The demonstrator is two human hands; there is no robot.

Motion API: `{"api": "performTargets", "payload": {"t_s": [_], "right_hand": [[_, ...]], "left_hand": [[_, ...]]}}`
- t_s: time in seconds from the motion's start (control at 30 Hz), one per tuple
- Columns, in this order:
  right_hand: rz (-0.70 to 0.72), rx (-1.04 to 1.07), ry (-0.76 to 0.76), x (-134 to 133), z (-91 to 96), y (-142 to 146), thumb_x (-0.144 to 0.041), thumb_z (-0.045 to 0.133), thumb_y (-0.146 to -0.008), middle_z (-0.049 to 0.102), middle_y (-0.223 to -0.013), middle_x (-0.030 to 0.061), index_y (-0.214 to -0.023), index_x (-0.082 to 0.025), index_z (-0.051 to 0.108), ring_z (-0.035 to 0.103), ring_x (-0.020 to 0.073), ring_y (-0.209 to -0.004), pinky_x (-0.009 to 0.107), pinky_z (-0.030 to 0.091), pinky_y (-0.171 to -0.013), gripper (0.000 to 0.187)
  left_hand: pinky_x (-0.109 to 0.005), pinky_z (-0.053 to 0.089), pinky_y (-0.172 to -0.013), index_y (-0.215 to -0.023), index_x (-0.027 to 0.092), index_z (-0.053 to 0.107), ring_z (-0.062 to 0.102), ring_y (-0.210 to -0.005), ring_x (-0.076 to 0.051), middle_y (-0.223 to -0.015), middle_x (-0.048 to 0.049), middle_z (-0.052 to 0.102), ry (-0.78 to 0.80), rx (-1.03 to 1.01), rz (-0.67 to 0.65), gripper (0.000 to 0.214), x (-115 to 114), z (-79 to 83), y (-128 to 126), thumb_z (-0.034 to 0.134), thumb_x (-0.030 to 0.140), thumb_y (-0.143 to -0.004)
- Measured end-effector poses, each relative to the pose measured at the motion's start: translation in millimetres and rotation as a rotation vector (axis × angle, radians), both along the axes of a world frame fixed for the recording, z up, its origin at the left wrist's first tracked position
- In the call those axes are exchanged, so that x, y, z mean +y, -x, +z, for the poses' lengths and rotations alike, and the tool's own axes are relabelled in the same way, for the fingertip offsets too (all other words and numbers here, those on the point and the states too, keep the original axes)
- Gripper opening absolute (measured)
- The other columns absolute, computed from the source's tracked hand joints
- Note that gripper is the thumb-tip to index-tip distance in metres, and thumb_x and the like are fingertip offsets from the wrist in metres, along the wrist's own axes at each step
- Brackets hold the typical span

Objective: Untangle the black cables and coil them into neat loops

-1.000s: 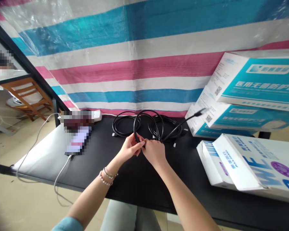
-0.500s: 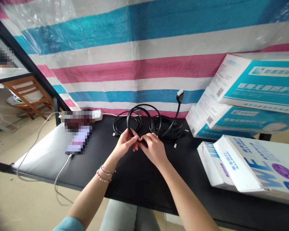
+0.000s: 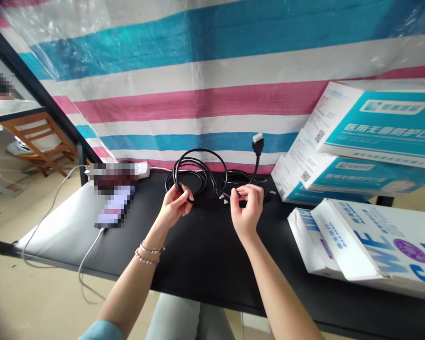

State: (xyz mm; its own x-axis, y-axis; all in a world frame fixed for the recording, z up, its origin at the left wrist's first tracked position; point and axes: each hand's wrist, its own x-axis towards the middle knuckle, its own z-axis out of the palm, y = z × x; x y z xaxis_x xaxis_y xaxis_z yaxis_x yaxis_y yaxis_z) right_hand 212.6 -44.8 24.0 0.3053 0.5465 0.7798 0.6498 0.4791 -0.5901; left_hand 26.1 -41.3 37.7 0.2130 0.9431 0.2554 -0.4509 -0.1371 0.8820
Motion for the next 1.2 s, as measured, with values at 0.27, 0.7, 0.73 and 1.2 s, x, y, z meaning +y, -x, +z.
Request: {"api": "performTargets", "payload": {"t_s": [0.27,0.7,0.73,1.2], "right_hand": [[0.043,0.355,0.152,13,-2.1,-11,-0.039,0.06,-0.074,0.046,-0.09,0.003,-0.097,-0.021,0.04,0.05,0.0103,-0.064,0.023,0.047,-0.049,0.036],[0.209,0.603,0.403,19,-9.8,-13,-0.05,0.06,-0.071,0.05,-0.076,-0.0046,-0.1,-0.021,0.045,0.05,0.0063,-0.047,0.023,0.045,-0.047,0.044],[0.224,0.649,0.405,19,-8.7,-13,-0.05,0.061,-0.07,0.05,-0.076,-0.0054,-0.1,-0.021,0.044,0.047,0.005,-0.044,0.022,0.044,-0.045,0.045],[0.75,0.732,0.329,11,11.3,-22,-0.062,0.053,-0.072,0.06,-0.094,0.0045,-0.103,-0.024,0.058,0.057,0.0143,-0.076,0.025,0.049,-0.057,0.049]], "left_hand": [[-0.015,0.023,-0.036,-0.074,0.016,0.04,0.036,-0.035,0.0,-0.063,0.0046,0.052,0.037,-0.075,-0.016,0.03,1,5.5,5,0.064,0.035,-0.074],[-0.014,0.019,-0.038,-0.076,0.018,0.04,0.026,-0.038,0.001,-0.059,0.0055,0.044,0.043,-0.074,-0.315,0.026,-3,9.4,13,0.063,0.031,-0.075],[-0.014,0.019,-0.039,-0.076,0.018,0.041,0.025,-0.039,0.001,-0.058,0.0057,0.043,0.04,-0.061,-0.345,0.026,-3,9.4,13,0.063,0.031,-0.075],[-0.018,0.024,-0.044,-0.076,0.015,0.047,0.033,-0.05,-0.005,-0.06,0.0026,0.041,-0.032,0.093,-0.629,0.021,-1,-0.3,22,0.063,0.028,-0.075]]}}
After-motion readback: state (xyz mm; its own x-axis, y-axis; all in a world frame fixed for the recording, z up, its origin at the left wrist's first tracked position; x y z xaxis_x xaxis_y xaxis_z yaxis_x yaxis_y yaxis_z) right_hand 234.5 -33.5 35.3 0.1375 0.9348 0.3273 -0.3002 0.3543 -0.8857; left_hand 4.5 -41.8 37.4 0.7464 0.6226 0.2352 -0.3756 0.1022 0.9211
